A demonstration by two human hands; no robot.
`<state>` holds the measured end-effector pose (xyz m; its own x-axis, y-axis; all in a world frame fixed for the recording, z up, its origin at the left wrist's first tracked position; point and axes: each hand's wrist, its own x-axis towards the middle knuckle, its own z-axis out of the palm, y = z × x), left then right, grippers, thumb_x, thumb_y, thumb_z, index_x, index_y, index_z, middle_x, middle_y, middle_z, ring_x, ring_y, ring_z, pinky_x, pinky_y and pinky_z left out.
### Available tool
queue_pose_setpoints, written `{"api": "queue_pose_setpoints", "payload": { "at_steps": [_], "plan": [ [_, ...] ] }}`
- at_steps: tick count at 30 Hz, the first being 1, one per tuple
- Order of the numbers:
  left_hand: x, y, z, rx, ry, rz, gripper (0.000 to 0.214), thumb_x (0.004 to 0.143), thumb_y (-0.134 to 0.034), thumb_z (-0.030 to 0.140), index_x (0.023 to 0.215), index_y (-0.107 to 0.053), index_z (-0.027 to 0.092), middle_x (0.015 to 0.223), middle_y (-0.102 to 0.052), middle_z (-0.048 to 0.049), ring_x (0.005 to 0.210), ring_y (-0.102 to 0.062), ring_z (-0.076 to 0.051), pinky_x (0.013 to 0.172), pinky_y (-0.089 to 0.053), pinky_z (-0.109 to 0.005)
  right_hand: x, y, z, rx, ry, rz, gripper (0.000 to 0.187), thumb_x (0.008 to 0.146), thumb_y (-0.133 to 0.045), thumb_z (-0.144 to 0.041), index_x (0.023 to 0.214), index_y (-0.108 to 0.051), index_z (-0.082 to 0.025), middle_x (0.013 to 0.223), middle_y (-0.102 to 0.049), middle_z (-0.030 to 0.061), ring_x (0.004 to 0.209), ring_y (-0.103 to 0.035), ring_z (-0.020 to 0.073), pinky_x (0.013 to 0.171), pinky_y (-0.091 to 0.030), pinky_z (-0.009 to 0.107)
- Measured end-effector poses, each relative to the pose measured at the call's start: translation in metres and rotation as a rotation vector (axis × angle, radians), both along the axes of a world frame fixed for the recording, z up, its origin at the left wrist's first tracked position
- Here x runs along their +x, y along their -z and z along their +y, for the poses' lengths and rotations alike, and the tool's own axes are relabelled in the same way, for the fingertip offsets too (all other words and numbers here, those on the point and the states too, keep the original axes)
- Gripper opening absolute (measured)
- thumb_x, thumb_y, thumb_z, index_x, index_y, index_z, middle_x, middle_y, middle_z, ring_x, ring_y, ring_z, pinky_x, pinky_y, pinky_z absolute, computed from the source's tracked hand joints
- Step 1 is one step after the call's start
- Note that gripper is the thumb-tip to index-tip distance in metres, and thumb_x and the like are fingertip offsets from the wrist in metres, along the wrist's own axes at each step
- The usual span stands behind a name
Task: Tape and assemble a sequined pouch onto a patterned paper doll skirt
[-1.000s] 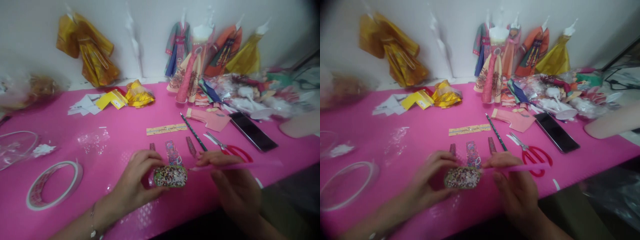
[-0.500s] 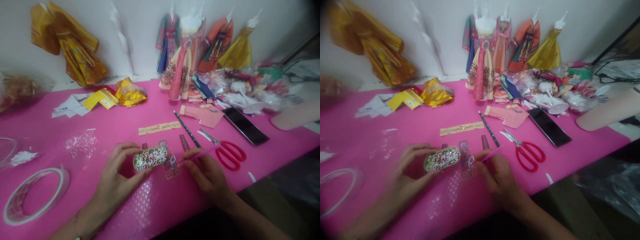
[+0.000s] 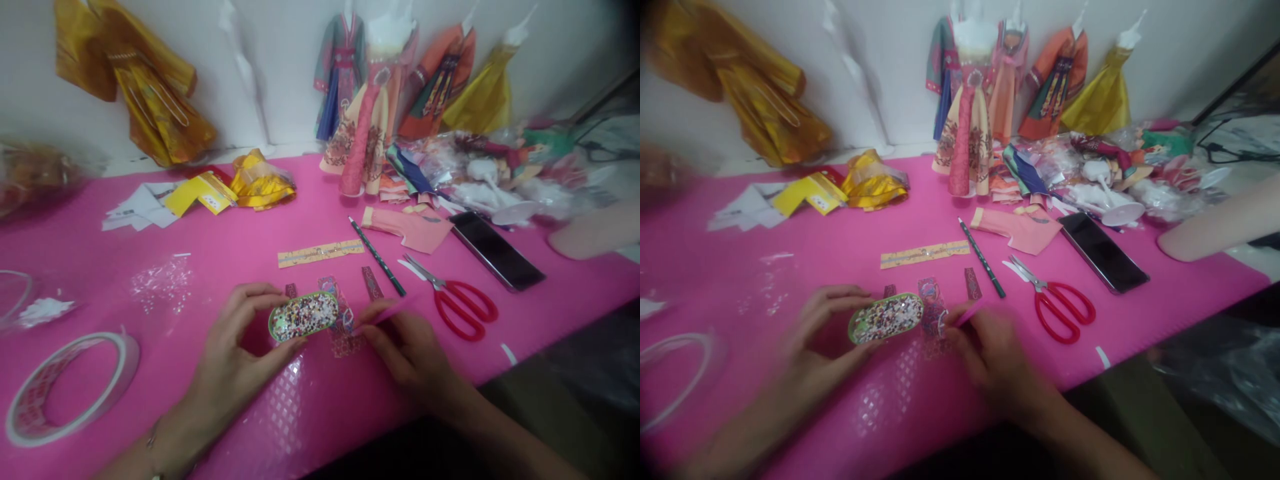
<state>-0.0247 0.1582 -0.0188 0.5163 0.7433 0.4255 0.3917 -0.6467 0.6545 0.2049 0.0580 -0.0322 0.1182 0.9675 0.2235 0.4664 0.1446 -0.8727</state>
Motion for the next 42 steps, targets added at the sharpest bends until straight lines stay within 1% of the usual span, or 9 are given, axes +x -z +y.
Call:
{"api": "queue_pose_setpoints", "payload": {
  "at_steps": [5, 9, 14, 21, 29, 35, 42],
  "plan": [
    [-0.0007, 0.0012, -0.0004, 0.007, -0.007, 0.008, 0.028, 0.084, -0.072, 0.033, 0.109, -0.061, 0.025, 0.109, -0.06, -0.0025, 0.104, -0.06, -0.022, 0.089, -0.052, -0.04, 0.0001, 0.0016, 0.0002, -0.029, -0.004, 0.001, 0.007, 0.094, -0.057, -0.022, 0.097, -0.063, -0.022, 0.093, -0.069, 0.0018, 0.087, -0.065, 0.0174, 0.08, -0.05, 0.033],
    [-0.0008, 0.0017, -0.0003, 0.007, -0.008, 0.005, 0.028, 0.084, -0.072, 0.034, 0.108, -0.061, 0.025, 0.108, -0.059, -0.0023, 0.103, -0.06, -0.021, 0.089, -0.052, -0.04, 0.0007, 0.0018, 0.0009, -0.024, -0.011, -0.001, 0.006, 0.093, -0.057, -0.022, 0.096, -0.062, -0.022, 0.092, -0.069, 0.0022, 0.086, -0.065, 0.0176, 0.078, -0.05, 0.033],
    [0.0005, -0.0007, -0.0005, 0.01, -0.006, 0.004, 0.027, 0.084, -0.072, 0.033, 0.107, -0.061, 0.026, 0.107, -0.06, -0.0023, 0.101, -0.061, -0.022, 0.088, -0.053, -0.042, 0.0006, 0.0008, 0.0012, -0.015, -0.022, -0.016, 0.006, 0.094, -0.057, -0.021, 0.097, -0.061, -0.022, 0.09, -0.069, 0.0012, 0.084, -0.064, 0.0168, 0.077, -0.05, 0.032],
    [0.0016, -0.0032, -0.001, 0.019, -0.001, 0.001, 0.026, 0.084, -0.071, 0.032, 0.106, -0.06, 0.027, 0.105, -0.06, -0.0024, 0.099, -0.061, -0.023, 0.086, -0.054, -0.043, 0.0004, 0.0027, 0.0013, -0.009, -0.011, -0.018, 0.007, 0.093, -0.058, -0.019, 0.098, -0.061, -0.022, 0.092, -0.07, 0.0024, 0.086, -0.065, 0.0183, 0.078, -0.051, 0.035],
    [0.002, -0.0022, -0.0012, 0.001, -0.001, 0.007, 0.027, 0.083, -0.072, 0.031, 0.107, -0.061, 0.026, 0.106, -0.06, -0.0024, 0.1, -0.061, -0.022, 0.087, -0.054, -0.041, 0.0011, 0.0026, 0.0012, -0.025, -0.024, -0.043, 0.006, 0.093, -0.058, -0.021, 0.098, -0.062, -0.022, 0.092, -0.069, 0.0022, 0.086, -0.065, 0.0185, 0.079, -0.05, 0.035],
    [0.0012, -0.0022, -0.0013, 0.011, 0.007, 0.012, 0.026, 0.084, -0.071, 0.031, 0.107, -0.06, 0.025, 0.107, -0.059, -0.0025, 0.1, -0.061, -0.022, 0.087, -0.053, -0.04, 0.0007, 0.0009, 0.0017, -0.008, -0.021, -0.057, 0.006, 0.093, -0.057, -0.019, 0.097, -0.062, -0.022, 0.091, -0.07, 0.002, 0.084, -0.065, 0.018, 0.077, -0.05, 0.034],
    [0.0015, -0.0004, -0.0004, -0.007, 0.014, 0.008, 0.026, 0.085, -0.07, 0.032, 0.108, -0.06, 0.026, 0.107, -0.059, -0.0032, 0.103, -0.059, -0.022, 0.088, -0.052, -0.042, 0.0007, 0.0015, 0.0012, -0.018, -0.029, -0.061, 0.007, 0.093, -0.057, -0.02, 0.098, -0.062, -0.023, 0.091, -0.07, 0.0027, 0.085, -0.065, 0.0191, 0.078, -0.05, 0.035]
  ]
}}
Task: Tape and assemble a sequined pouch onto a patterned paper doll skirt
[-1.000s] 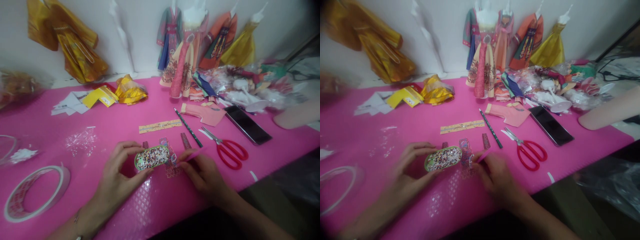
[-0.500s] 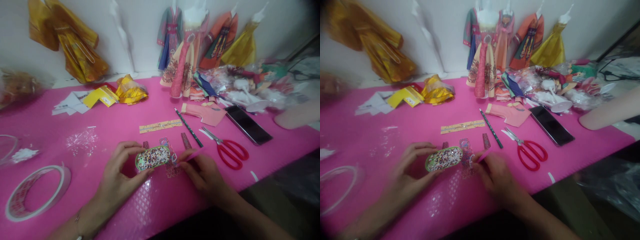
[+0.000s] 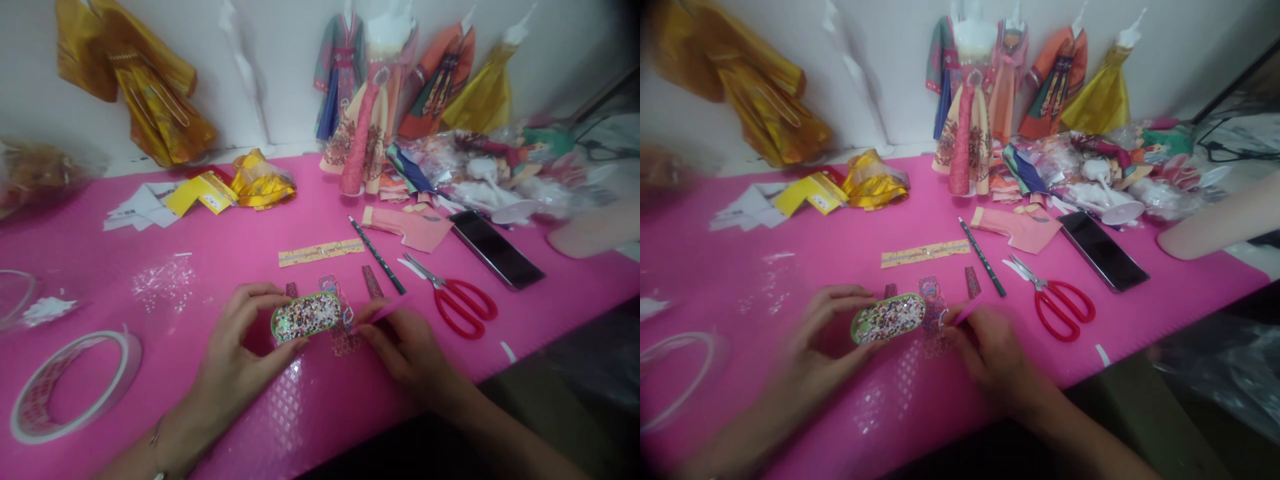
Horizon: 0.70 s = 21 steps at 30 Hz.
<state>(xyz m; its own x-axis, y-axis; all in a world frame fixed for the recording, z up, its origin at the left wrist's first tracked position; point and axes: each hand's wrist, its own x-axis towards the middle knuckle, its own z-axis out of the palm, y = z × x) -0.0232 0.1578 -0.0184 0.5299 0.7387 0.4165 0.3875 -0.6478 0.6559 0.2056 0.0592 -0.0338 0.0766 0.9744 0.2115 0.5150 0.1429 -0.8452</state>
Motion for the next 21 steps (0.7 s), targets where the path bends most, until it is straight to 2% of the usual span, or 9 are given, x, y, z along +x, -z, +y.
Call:
{"api": "queue_pose_setpoints", "payload": {
  "at_steps": [9, 17, 21],
  "plan": [
    [-0.0001, -0.0006, -0.0009, -0.001, -0.007, -0.005, 0.026, 0.084, -0.072, 0.032, 0.107, -0.06, 0.025, 0.107, -0.059, -0.0026, 0.101, -0.06, -0.022, 0.088, -0.053, -0.041, 0.0004, 0.0004, -0.0003, 0.002, 0.067, 0.067, 0.006, 0.093, -0.059, -0.023, 0.098, -0.062, -0.024, 0.092, -0.069, 0.002, 0.086, -0.065, 0.0192, 0.078, -0.051, 0.034],
    [-0.0006, -0.0017, -0.0014, 0.011, 0.006, -0.003, 0.026, 0.085, -0.07, 0.033, 0.107, -0.06, 0.026, 0.106, -0.06, -0.0035, 0.102, -0.06, -0.023, 0.086, -0.053, -0.042, 0.0, 0.0004, 0.001, 0.1, 0.136, 0.175, 0.007, 0.093, -0.058, -0.021, 0.098, -0.061, -0.025, 0.091, -0.066, 0.0023, 0.088, -0.065, 0.0184, 0.076, -0.055, 0.031],
    [-0.0015, 0.0001, -0.0021, -0.009, 0.011, -0.012, 0.028, 0.084, -0.071, 0.033, 0.108, -0.06, 0.025, 0.107, -0.059, -0.0043, 0.103, -0.06, -0.023, 0.089, -0.051, -0.043, 0.0019, -0.0001, 0.0024, 0.225, 0.123, 0.169, 0.012, 0.09, -0.063, -0.016, 0.098, -0.064, -0.026, 0.091, -0.066, 0.0014, 0.092, -0.064, 0.0189, 0.081, -0.054, 0.033]
  ]
}}
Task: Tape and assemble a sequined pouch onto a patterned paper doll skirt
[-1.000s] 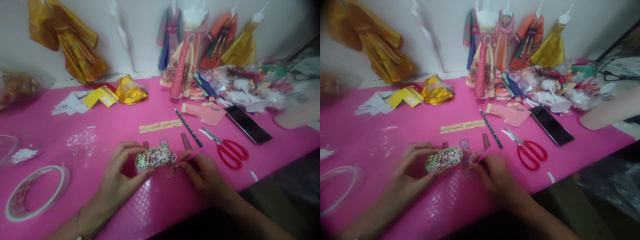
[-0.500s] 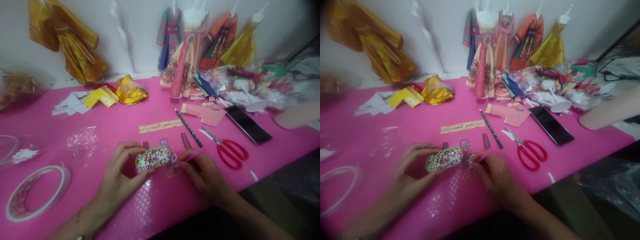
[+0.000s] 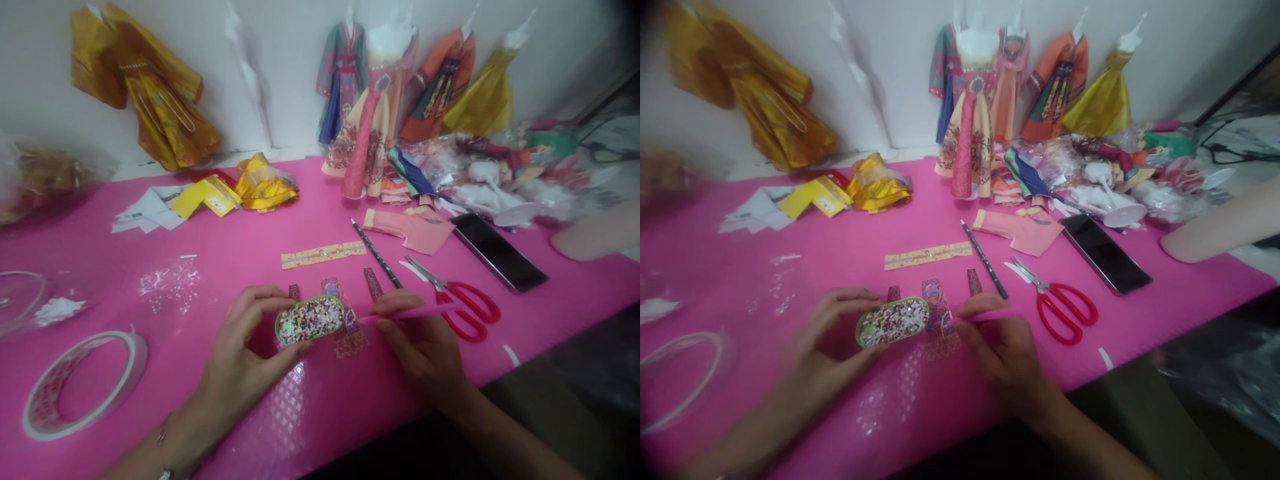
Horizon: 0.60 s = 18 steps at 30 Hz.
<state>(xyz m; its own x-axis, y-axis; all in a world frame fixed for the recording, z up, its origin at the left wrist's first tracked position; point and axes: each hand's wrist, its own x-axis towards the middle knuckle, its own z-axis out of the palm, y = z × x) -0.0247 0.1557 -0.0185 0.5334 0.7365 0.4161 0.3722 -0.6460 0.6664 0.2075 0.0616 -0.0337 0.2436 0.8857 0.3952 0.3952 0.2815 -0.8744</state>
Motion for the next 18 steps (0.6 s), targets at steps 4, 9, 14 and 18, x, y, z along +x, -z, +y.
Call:
{"api": "queue_pose_setpoints", "payload": {
  "at_steps": [4, 9, 14, 18],
  "plan": [
    [0.0, 0.002, -0.001, -0.022, 0.016, -0.008, 0.029, 0.084, -0.072, 0.033, 0.108, -0.06, 0.025, 0.106, -0.06, -0.0044, 0.101, -0.06, -0.023, 0.087, -0.05, -0.042, 0.0, -0.002, -0.003, 0.069, 0.011, -0.009, 0.023, 0.09, -0.06, -0.009, 0.102, -0.066, -0.028, 0.086, -0.066, -0.0012, 0.081, -0.063, 0.0153, 0.073, -0.054, 0.029],
    [0.001, 0.001, -0.003, -0.048, 0.084, -0.011, 0.031, 0.083, -0.074, 0.033, 0.108, -0.059, 0.024, 0.102, -0.062, -0.0053, 0.098, -0.061, -0.024, 0.084, -0.05, -0.043, -0.002, -0.006, -0.009, -0.027, -0.02, 0.007, 0.023, 0.097, -0.049, -0.011, 0.106, -0.063, -0.027, 0.095, -0.071, -0.0001, 0.091, -0.068, 0.0152, 0.082, -0.055, 0.029],
    [0.002, 0.004, -0.008, -0.057, 0.182, -0.033, 0.04, 0.079, -0.078, 0.038, 0.111, -0.058, 0.024, 0.102, -0.063, -0.0062, 0.098, -0.06, -0.025, 0.087, -0.049, -0.045, 0.003, -0.006, -0.011, -0.03, -0.282, -0.21, 0.036, 0.089, -0.067, -0.023, 0.12, -0.049, -0.027, 0.129, -0.062, 0.0068, 0.121, -0.057, 0.0239, 0.104, -0.044, 0.042],
    [0.002, 0.004, -0.011, -0.082, 0.238, -0.021, 0.041, 0.078, -0.078, 0.037, 0.112, -0.059, 0.023, 0.103, -0.063, -0.0065, 0.098, -0.059, -0.025, 0.087, -0.049, -0.044, 0.003, -0.005, -0.009, -0.019, -0.373, -0.285, 0.055, 0.081, -0.077, -0.03, 0.124, -0.043, -0.026, 0.131, -0.059, 0.0106, 0.123, -0.055, 0.0284, 0.106, -0.041, 0.048]
  ]
}}
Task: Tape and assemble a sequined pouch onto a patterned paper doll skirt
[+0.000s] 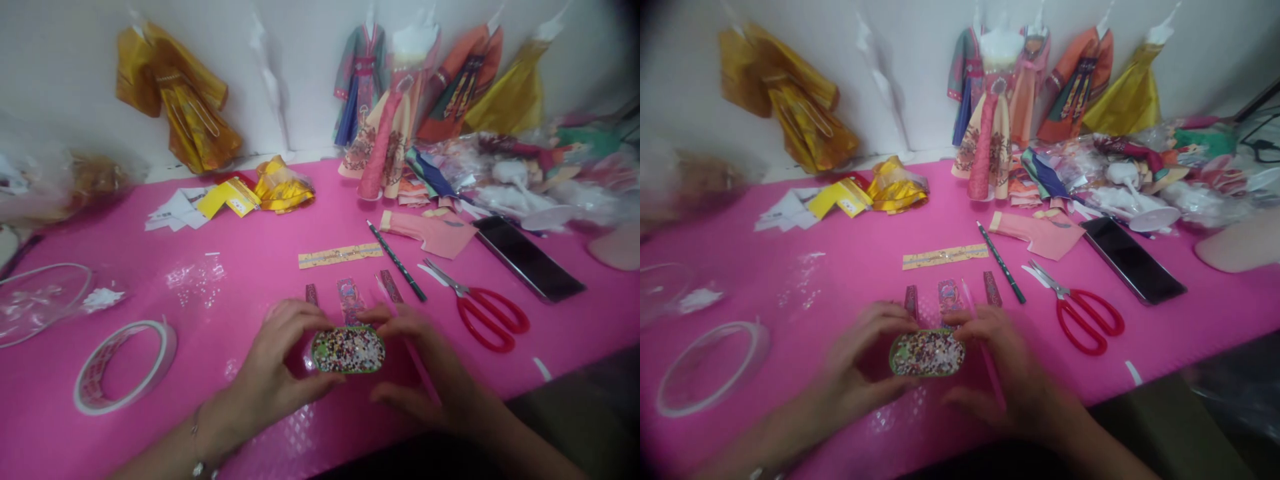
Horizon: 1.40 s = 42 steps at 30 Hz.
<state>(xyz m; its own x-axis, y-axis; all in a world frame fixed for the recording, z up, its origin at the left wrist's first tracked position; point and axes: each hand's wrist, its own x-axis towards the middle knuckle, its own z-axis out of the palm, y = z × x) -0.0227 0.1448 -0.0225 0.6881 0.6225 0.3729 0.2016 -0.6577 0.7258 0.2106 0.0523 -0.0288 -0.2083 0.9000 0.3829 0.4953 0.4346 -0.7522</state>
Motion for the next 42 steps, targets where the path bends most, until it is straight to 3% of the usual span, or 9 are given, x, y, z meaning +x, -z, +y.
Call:
{"api": "queue_pose_setpoints", "payload": {
  "at_steps": [8, 16, 25, 33, 38, 42],
  "plan": [
    [0.003, -0.012, -0.003, 0.014, 0.071, 0.013, 0.045, 0.076, -0.081, 0.035, 0.111, -0.058, 0.02, 0.104, -0.063, -0.0076, 0.096, -0.059, -0.025, 0.085, -0.048, -0.042, -0.004, 0.0, 0.005, 0.075, -0.039, 0.085, 0.041, 0.082, -0.072, -0.015, 0.114, -0.048, -0.022, 0.11, -0.062, 0.0071, 0.101, -0.06, 0.0239, 0.087, -0.048, 0.04],
    [0.003, -0.01, -0.002, 0.008, 0.088, 0.011, 0.045, 0.079, -0.076, 0.045, 0.113, -0.057, 0.021, 0.105, -0.062, -0.0073, 0.096, -0.059, -0.025, 0.085, -0.047, -0.042, -0.002, 0.003, 0.001, 0.073, -0.044, 0.104, 0.042, 0.08, -0.074, -0.013, 0.113, -0.049, -0.021, 0.112, -0.062, 0.0059, 0.103, -0.058, 0.022, 0.089, -0.046, 0.038],
    [0.0, -0.008, -0.001, 0.004, 0.092, -0.002, 0.053, 0.079, -0.076, 0.047, 0.12, -0.053, 0.02, 0.107, -0.061, -0.0083, 0.099, -0.058, -0.025, 0.087, -0.046, -0.043, 0.003, 0.013, -0.001, 0.075, -0.008, 0.124, 0.043, 0.077, -0.079, -0.019, 0.11, -0.052, -0.025, 0.112, -0.066, 0.0044, 0.103, -0.061, 0.0256, 0.104, -0.037, 0.051],
    [0.006, -0.01, -0.002, -0.002, 0.093, -0.063, 0.041, 0.079, -0.078, 0.035, 0.111, -0.058, 0.019, 0.103, -0.062, -0.0087, 0.095, -0.06, -0.024, 0.084, -0.047, -0.042, -0.001, 0.005, 0.0, 0.073, -0.051, 0.146, 0.048, 0.077, -0.078, -0.015, 0.114, -0.049, -0.024, 0.109, -0.064, 0.0047, 0.098, -0.058, 0.0245, 0.087, -0.047, 0.043],
    [0.004, -0.004, -0.003, -0.034, 0.093, -0.095, 0.043, 0.078, -0.078, 0.036, 0.112, -0.058, 0.02, 0.105, -0.061, -0.0084, 0.096, -0.058, -0.025, 0.084, -0.046, -0.042, 0.004, 0.004, -0.005, 0.038, -0.092, 0.116, 0.054, 0.079, -0.076, -0.018, 0.124, -0.047, -0.022, 0.12, -0.06, 0.0095, 0.111, -0.055, 0.0293, 0.096, -0.045, 0.049],
    [0.003, -0.001, -0.004, -0.049, 0.109, -0.087, 0.045, 0.076, -0.08, 0.034, 0.113, -0.057, 0.022, 0.105, -0.061, -0.0077, 0.096, -0.058, -0.025, 0.085, -0.046, -0.043, 0.004, -0.003, -0.011, 0.067, -0.049, 0.17, 0.042, 0.087, -0.059, -0.007, 0.125, -0.048, -0.022, 0.13, -0.057, 0.0107, 0.125, -0.051, 0.0301, 0.107, -0.04, 0.051]
  ]
}}
